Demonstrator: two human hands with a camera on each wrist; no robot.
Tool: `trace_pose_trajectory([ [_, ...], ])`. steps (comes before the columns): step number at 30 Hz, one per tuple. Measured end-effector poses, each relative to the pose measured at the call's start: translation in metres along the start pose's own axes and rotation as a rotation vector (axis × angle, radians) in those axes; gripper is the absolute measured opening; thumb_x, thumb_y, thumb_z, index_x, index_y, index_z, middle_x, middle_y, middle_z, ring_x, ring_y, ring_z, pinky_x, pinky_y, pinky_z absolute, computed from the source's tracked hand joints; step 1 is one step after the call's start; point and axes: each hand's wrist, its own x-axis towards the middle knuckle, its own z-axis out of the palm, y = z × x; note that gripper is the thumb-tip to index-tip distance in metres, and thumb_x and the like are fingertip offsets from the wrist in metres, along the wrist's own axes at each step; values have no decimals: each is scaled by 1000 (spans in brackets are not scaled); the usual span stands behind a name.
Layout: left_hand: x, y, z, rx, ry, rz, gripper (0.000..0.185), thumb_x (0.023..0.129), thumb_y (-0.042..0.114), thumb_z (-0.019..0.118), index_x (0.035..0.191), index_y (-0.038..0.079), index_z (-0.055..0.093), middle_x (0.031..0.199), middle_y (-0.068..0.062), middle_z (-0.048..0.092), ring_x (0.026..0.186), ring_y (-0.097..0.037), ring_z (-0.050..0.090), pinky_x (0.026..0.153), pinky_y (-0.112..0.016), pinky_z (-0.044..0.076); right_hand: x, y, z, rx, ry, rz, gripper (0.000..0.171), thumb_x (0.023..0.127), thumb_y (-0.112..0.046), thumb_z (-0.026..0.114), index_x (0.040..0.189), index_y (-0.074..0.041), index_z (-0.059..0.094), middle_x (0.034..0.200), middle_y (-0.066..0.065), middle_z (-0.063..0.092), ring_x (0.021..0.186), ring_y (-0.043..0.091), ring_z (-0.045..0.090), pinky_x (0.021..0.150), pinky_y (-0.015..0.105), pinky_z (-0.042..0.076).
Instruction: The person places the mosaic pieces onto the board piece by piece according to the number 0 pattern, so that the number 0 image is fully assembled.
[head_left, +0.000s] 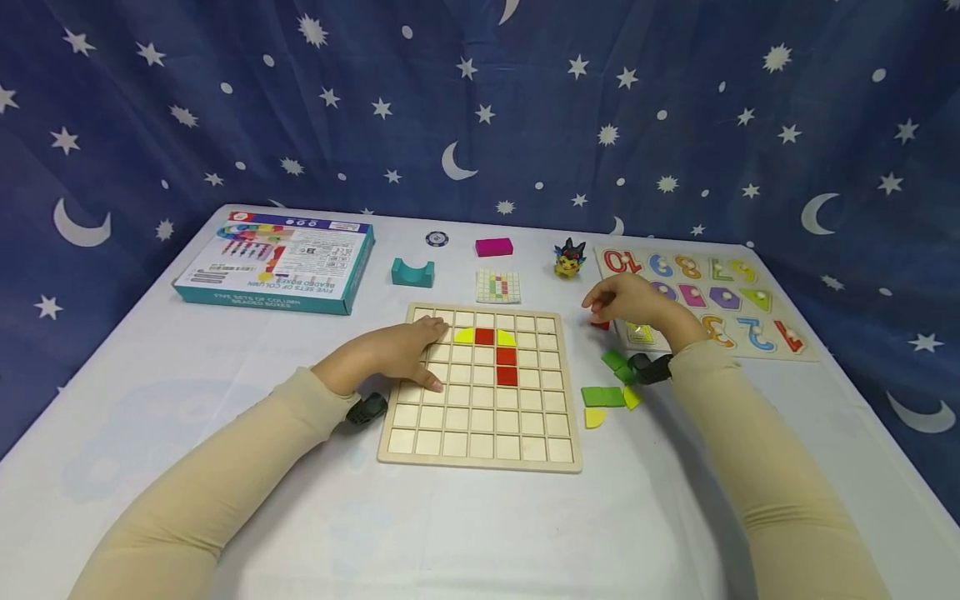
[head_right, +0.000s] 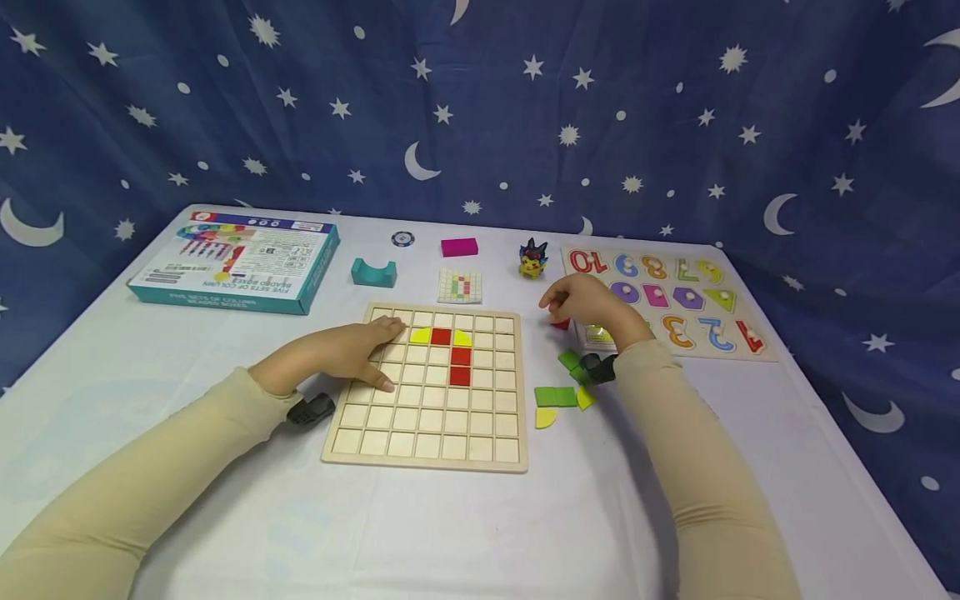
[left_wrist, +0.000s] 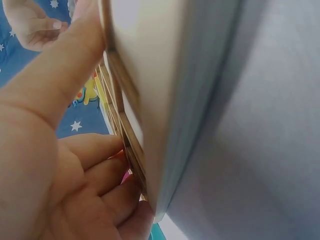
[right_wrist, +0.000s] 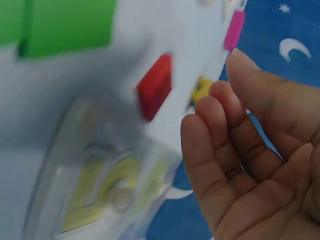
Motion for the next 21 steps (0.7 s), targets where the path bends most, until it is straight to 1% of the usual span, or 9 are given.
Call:
trace_pose_trajectory([
  [4,0,-1,0,-3,3,0,98,74,39,74,145,-2,20,153,-18,15,141,-32,12,114,-46,17,3,14,-3,-37,2,64,28,84,-6,62,112,-1,63,96,11,60,85,22,51,72,29,42],
  [7,1,-1,1,2,2,0,97,75,39,73,145,-2,20,153,-17,15,141,-32,13,114,-45,18,4,19,-2,-35,11,91,31,85,-9,62,114,-1,63,100,13,59,90,24,48,78,33,41],
  [10,1,-1,1,8,0,0,98,75,40,73,145,-2,20,153,-17,15,141,-32,13,114,-45,18,6,21,0,-24,23,116,33,85,-11,62,116,-2,62,106,15,58,94,26,48,84,38,42],
  [15,1,-1,1,8,1,1,98,74,40,73,145,-2,19,153,-17,15,141,-32,13,114,-45,18,7,17,6,-59,23,123,36,83,-8,65,118,-1,62,112,17,60,97,27,51,91,43,43],
  [18,1,-1,1,1,1,1,99,74,40,73,145,-2,19,153,-17,15,141,-32,12,114,-45,17,7,14,9,-91,17,112,34,81,-4,66,115,-1,63,109,17,62,95,27,51,89,42,44],
  [21,1,-2,1,-1,-2,0,99,74,39,73,145,-2,19,153,-17,14,141,-32,12,114,-45,16,8,13,13,-118,15,86,29,78,0,67,107,-2,66,101,15,63,89,26,51,83,38,46],
])
